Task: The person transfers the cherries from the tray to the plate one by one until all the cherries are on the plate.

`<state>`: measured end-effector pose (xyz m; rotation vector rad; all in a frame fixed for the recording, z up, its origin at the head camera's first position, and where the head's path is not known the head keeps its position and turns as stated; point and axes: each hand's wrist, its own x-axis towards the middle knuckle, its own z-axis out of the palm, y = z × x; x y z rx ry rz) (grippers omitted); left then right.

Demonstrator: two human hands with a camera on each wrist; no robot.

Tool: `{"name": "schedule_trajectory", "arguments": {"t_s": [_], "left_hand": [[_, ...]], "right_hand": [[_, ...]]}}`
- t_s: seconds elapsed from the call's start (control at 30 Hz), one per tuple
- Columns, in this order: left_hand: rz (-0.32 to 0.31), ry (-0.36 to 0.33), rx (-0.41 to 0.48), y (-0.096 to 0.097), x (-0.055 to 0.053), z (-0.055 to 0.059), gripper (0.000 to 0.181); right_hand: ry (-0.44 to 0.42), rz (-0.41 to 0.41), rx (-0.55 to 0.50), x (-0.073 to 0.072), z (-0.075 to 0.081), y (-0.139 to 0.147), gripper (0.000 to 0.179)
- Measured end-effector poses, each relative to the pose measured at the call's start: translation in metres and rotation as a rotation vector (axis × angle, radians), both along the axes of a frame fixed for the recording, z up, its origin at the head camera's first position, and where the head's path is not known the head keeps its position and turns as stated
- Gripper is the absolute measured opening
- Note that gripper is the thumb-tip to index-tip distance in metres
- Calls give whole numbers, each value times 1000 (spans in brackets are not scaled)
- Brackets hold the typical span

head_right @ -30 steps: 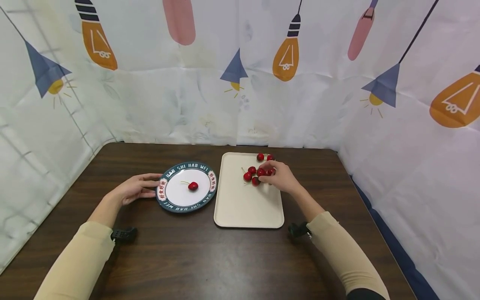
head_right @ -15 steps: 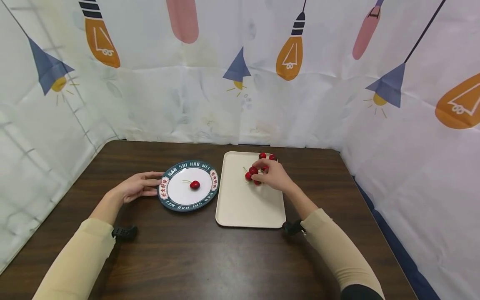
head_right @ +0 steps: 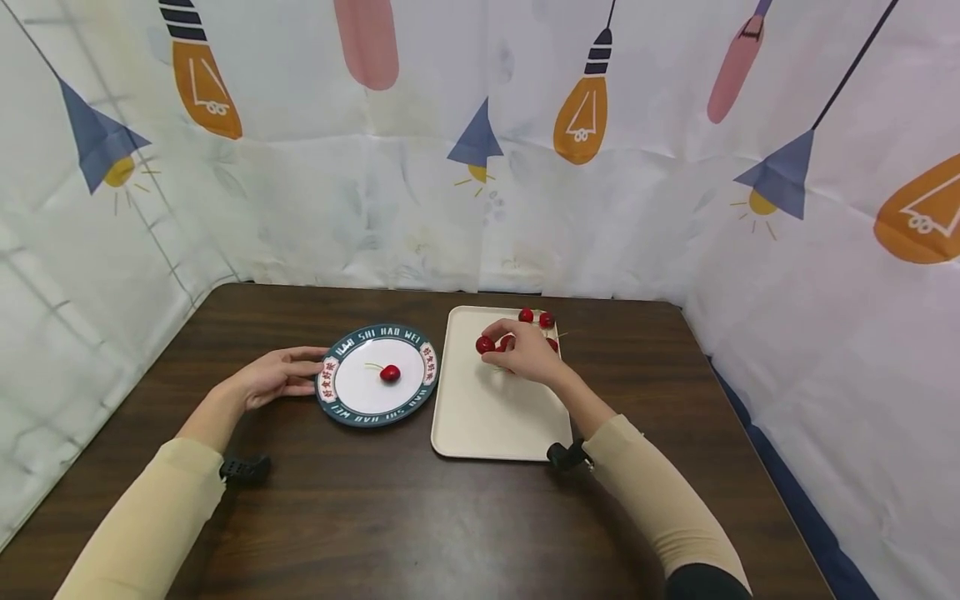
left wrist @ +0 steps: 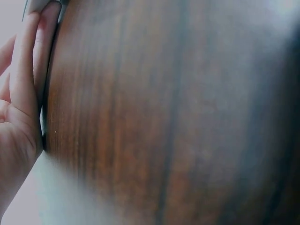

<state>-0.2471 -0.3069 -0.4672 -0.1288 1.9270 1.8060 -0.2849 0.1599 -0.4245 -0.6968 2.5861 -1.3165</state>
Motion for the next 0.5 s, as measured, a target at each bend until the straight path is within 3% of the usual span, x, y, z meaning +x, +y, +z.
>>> {"name": "schedule_trajectory", "arguments": {"t_s": [0.5], "left_hand": [[23,-19,-4,1,0,-4,65]], "right_hand": [[10,96,50,1,-1,-48,31]]}}
